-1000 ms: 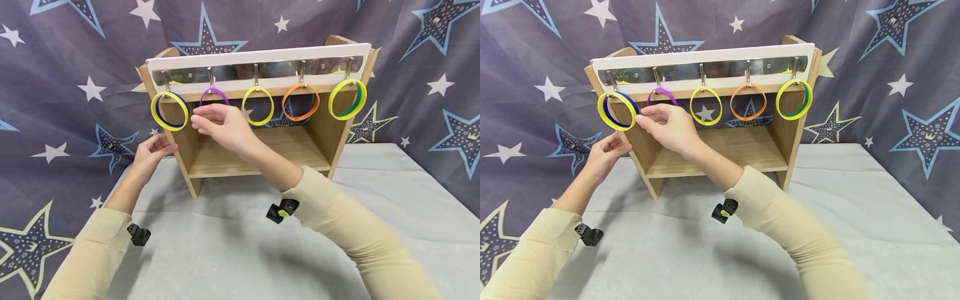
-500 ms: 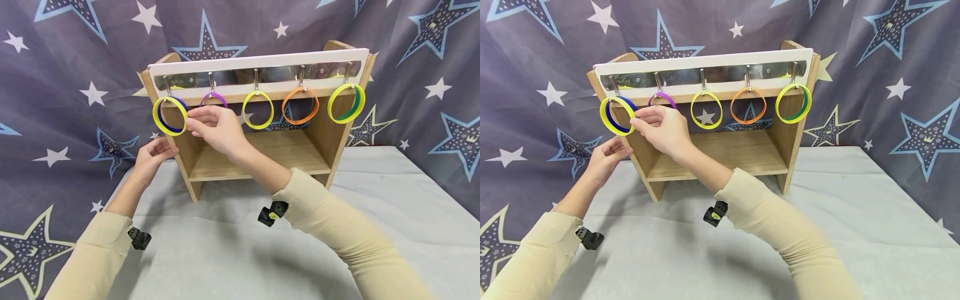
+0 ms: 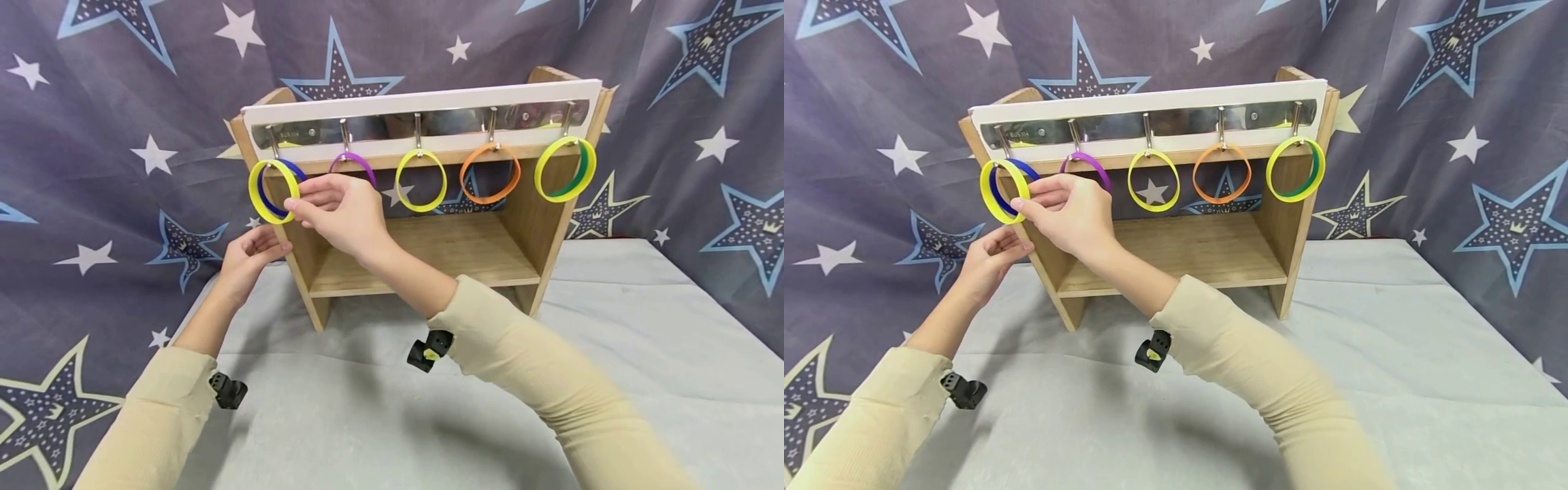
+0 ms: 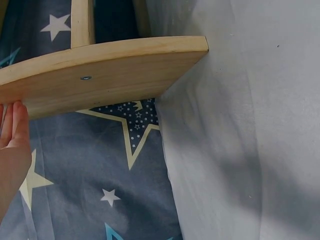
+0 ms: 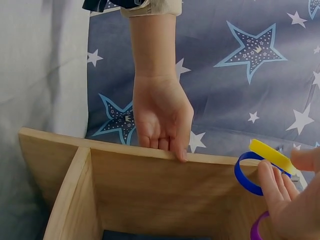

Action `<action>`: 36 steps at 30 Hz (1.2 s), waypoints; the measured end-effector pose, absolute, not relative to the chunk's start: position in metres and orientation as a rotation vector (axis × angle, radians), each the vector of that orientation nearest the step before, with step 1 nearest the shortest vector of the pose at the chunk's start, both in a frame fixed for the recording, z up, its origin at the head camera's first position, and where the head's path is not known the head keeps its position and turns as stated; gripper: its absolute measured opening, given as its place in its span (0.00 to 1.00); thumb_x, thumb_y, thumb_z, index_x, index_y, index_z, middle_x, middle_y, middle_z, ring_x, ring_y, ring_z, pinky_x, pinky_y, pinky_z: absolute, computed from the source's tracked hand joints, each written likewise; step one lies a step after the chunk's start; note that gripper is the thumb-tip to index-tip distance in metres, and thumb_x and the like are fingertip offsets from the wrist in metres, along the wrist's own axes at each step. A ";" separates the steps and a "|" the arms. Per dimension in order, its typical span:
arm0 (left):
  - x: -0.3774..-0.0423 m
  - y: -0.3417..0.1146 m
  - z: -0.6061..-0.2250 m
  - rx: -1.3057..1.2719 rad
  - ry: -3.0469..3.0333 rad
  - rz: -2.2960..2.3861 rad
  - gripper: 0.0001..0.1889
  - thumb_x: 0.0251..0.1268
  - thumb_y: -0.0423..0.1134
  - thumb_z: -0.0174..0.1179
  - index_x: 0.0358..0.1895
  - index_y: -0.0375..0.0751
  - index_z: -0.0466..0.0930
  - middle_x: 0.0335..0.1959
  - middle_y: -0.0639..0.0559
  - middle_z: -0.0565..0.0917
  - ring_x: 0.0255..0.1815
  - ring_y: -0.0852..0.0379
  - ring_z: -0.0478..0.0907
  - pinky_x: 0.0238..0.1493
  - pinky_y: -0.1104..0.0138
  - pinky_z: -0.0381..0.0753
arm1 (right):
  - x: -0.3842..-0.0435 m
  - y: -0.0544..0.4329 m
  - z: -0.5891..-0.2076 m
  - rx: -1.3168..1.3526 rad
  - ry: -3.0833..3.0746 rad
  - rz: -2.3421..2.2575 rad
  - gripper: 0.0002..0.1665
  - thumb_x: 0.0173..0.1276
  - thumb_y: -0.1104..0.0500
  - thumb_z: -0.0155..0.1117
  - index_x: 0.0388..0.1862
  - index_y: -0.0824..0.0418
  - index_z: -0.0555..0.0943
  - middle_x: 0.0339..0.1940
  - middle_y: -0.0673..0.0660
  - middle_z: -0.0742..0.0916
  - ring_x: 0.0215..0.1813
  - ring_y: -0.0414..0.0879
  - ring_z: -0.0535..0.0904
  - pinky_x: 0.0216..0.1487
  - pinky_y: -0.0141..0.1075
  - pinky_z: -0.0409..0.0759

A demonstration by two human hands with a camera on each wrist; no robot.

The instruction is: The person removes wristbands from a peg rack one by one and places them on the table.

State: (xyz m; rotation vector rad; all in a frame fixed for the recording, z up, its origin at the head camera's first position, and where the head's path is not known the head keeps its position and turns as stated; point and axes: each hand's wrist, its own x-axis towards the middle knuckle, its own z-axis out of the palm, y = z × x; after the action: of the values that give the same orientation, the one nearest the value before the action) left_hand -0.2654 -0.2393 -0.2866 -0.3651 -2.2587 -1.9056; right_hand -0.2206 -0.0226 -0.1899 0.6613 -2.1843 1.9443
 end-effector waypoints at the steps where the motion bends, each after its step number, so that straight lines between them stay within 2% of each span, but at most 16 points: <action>1: -0.265 -0.240 -0.287 -0.361 -2.266 -1.897 0.11 0.63 0.36 0.63 0.47 0.53 0.77 0.40 0.67 0.83 0.46 0.72 0.79 0.48 0.82 0.78 | -0.220 -0.023 -0.190 0.658 -2.178 1.947 0.17 0.61 0.59 0.70 0.46 0.67 0.82 0.39 0.63 0.90 0.37 0.48 0.89 0.38 0.30 0.86; 6: -0.266 -0.241 -0.287 -0.337 -2.291 -1.869 0.12 0.63 0.37 0.63 0.47 0.54 0.77 0.41 0.68 0.82 0.46 0.71 0.78 0.48 0.82 0.78 | -0.218 -0.025 -0.190 0.646 -2.144 1.970 0.15 0.61 0.60 0.70 0.43 0.67 0.82 0.37 0.63 0.90 0.34 0.47 0.89 0.37 0.30 0.87; 23: -0.264 -0.240 -0.286 -0.347 -2.285 -1.886 0.11 0.63 0.37 0.63 0.46 0.55 0.77 0.41 0.68 0.82 0.46 0.72 0.78 0.48 0.82 0.78 | -0.211 -0.026 -0.179 0.628 -1.955 2.281 0.14 0.62 0.66 0.67 0.46 0.73 0.81 0.40 0.70 0.88 0.36 0.53 0.89 0.40 0.35 0.88; 27: -0.263 -0.240 -0.287 -0.311 -2.301 -1.865 0.12 0.63 0.38 0.63 0.48 0.53 0.76 0.41 0.69 0.81 0.47 0.73 0.77 0.48 0.83 0.77 | -0.206 -0.025 -0.180 0.620 -1.968 2.358 0.14 0.63 0.66 0.66 0.46 0.72 0.81 0.41 0.70 0.87 0.36 0.53 0.89 0.44 0.39 0.87; 36: -0.262 -0.238 -0.286 -0.280 -2.257 -1.955 0.10 0.63 0.36 0.62 0.44 0.56 0.78 0.38 0.70 0.83 0.43 0.72 0.78 0.49 0.81 0.75 | -0.203 -0.018 -0.189 0.556 -1.916 2.624 0.14 0.65 0.68 0.63 0.49 0.73 0.79 0.41 0.68 0.86 0.29 0.41 0.84 0.46 0.39 0.87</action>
State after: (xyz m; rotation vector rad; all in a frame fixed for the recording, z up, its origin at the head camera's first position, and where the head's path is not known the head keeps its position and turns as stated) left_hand -0.2619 -0.2380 -0.2855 -0.2803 -2.2570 -1.9552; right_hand -0.2029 -0.0183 -0.1890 0.5557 -1.9156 2.6239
